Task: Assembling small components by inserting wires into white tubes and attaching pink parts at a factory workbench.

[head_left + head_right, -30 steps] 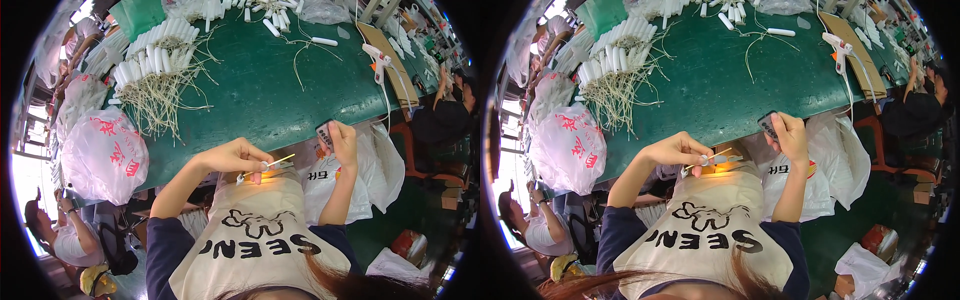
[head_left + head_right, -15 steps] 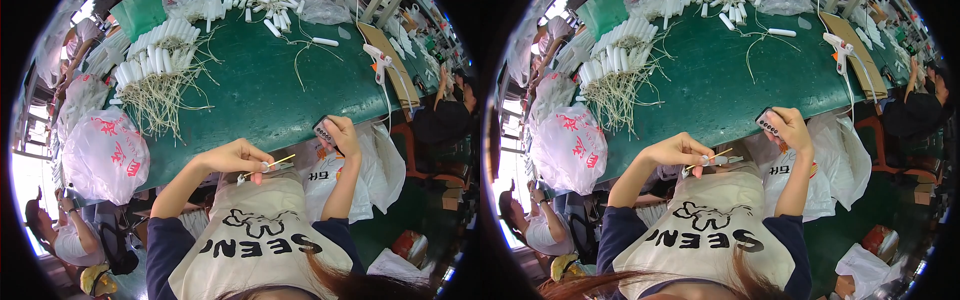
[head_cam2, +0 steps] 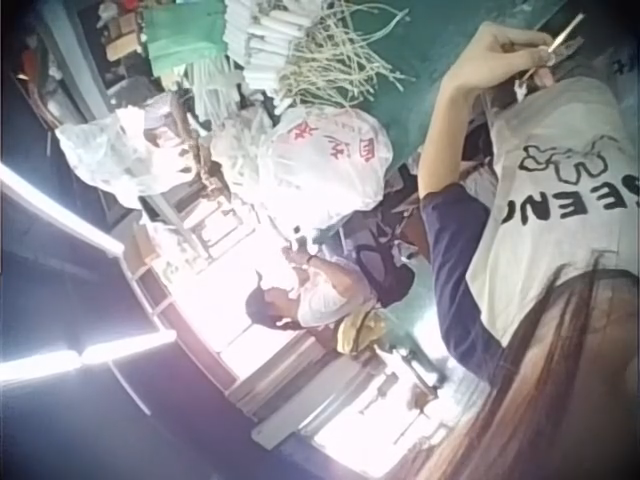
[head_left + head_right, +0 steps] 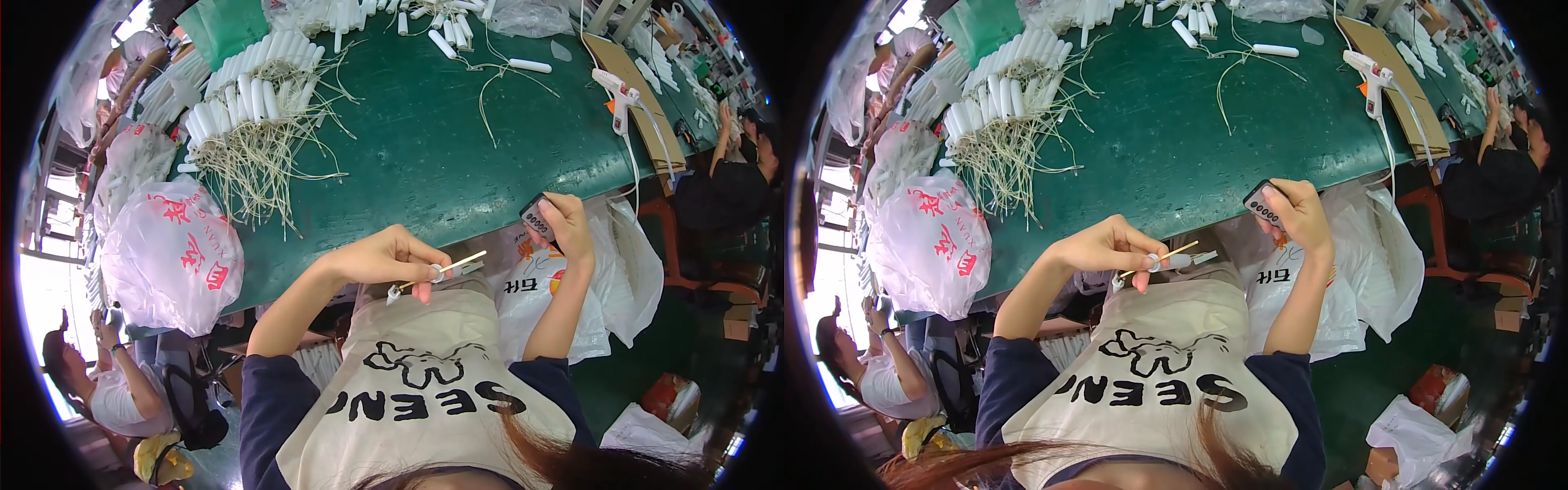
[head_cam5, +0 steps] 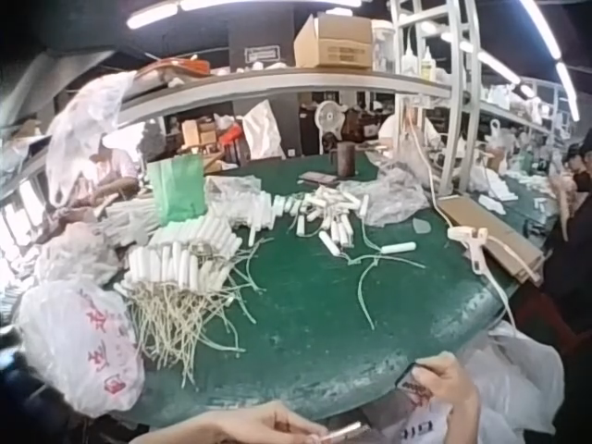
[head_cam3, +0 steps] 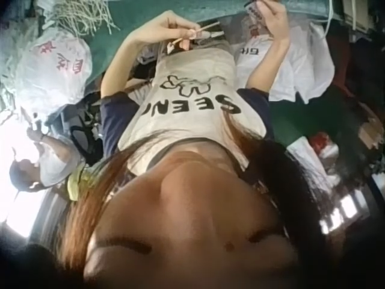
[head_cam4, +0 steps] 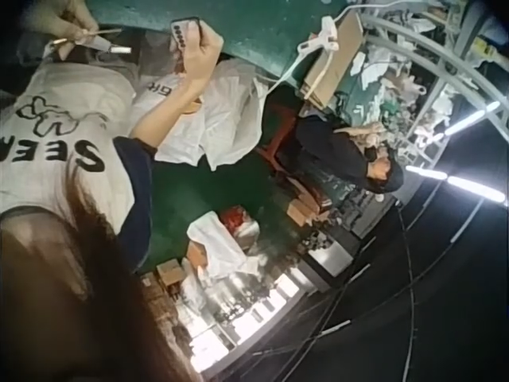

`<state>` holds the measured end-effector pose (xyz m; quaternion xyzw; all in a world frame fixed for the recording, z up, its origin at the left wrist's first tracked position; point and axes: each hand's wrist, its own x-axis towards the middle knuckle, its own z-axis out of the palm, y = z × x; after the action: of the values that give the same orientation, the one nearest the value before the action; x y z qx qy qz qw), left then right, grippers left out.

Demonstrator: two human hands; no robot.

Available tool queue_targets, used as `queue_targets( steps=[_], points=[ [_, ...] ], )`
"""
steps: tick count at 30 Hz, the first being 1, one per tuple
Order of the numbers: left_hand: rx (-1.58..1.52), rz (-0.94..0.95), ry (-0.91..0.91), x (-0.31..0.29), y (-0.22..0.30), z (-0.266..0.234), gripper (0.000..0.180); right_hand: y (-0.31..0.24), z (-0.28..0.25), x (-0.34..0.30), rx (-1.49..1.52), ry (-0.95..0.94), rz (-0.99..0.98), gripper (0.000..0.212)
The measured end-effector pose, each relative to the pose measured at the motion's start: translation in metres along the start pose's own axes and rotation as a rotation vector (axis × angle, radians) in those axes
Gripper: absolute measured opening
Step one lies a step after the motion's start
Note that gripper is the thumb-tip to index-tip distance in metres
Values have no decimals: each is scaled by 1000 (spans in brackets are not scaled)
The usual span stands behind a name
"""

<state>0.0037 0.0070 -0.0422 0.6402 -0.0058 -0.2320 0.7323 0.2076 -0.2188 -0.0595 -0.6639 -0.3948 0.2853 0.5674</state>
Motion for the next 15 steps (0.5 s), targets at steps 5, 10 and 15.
queue_targets(
  steps=[5, 10, 15],
  points=[
    [15, 0, -8, -2, -2, 1, 28, 0, -2, -1, -9, -43, -41, 32],
    [-11, 0, 15, -1, -5, 1, 28, 0, -2, -4, -25, 5, -62, 34],
    [13, -12, 2, 0, -4, 0, 28, 0, -6, -5, -48, -50, -58, 32]
  ],
)
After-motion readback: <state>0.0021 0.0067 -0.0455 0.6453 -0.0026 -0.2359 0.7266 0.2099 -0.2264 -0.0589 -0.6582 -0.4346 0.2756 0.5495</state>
